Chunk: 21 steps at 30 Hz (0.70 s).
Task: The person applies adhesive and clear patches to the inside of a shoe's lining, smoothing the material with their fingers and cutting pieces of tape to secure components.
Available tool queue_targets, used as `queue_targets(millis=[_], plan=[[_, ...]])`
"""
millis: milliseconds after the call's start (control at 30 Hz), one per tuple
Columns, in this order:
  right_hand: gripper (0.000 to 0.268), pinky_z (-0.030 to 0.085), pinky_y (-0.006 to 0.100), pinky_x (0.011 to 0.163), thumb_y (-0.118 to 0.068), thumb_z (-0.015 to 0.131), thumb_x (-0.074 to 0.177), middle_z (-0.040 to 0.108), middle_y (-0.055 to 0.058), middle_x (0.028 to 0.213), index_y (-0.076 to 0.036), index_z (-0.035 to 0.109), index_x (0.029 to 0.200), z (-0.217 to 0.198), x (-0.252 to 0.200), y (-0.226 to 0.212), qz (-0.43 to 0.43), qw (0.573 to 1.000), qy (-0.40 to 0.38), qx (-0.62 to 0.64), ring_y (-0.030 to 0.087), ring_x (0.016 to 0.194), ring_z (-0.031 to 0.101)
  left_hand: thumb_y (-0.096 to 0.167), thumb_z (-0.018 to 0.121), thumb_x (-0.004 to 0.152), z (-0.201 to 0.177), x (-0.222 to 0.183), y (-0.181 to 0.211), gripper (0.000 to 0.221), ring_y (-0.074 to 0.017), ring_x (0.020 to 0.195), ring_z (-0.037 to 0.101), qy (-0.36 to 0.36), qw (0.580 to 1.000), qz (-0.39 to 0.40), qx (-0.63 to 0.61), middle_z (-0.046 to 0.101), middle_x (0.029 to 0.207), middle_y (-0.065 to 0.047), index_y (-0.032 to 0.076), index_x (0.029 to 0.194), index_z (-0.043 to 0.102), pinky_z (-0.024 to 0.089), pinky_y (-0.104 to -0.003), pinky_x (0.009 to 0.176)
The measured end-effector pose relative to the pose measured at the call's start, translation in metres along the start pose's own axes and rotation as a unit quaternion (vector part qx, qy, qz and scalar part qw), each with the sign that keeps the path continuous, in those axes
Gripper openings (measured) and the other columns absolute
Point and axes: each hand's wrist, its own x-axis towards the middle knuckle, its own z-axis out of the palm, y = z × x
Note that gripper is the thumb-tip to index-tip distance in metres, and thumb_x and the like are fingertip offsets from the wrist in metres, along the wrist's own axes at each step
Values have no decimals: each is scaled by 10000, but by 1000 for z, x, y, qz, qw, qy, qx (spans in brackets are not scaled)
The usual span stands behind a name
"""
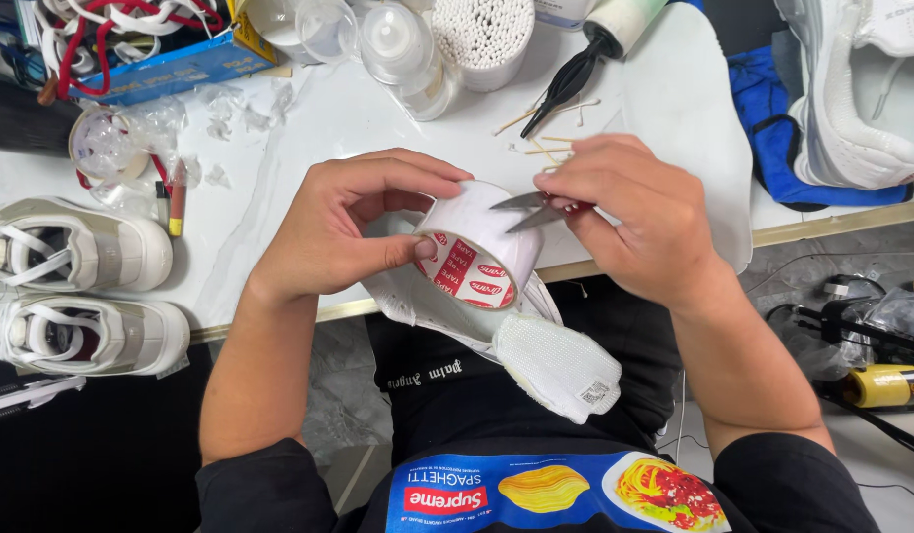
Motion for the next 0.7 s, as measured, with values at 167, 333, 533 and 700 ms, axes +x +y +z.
queue_targets(millis=[167, 333, 533, 700], plan=[[345, 521, 359, 731, 139, 736, 773, 722, 92, 961, -10, 732, 1084, -4, -6, -18, -43, 997, 33, -58, 260, 844, 675, 40, 825, 848, -2, -5, 2, 405, -221, 1250, 677, -16, 998, 59, 35, 701, 1304, -126, 47, 1243, 736, 529, -346, 1130], [366, 474, 422, 696, 95, 739, 590, 699, 117, 851, 15, 722, 947, -10, -1, -35, -103, 986, 63, -116, 291, 711, 626, -7, 793, 739, 3, -9, 15, 431, -198, 1165, 676, -17, 987, 102, 123, 710, 1298, -94, 93, 1158, 776, 554, -309, 1006], [344, 465, 368, 727, 114, 740, 662, 700, 119, 895, 16, 730, 992, -7, -14, -38, -54, 993, 74, -69, 268, 759, 639, 20, 774, 709, 6, -12, 22, 452, -178, 1146, 650, -32, 979, 139, 147, 715, 1288, -50, 130, 1147, 790, 542, -289, 906], [207, 493, 315, 721, 111, 739, 795, 695, 149, 899, 56, 711, 993, -8, -27, -30, 19, 994, 111, 14, 226, 766, 672, 30, 776, 717, 5, -13, 18, 449, -181, 1123, 632, -26, 976, 151, 154, 712, 1282, -56, 132, 1154, 789, 525, -286, 879]])
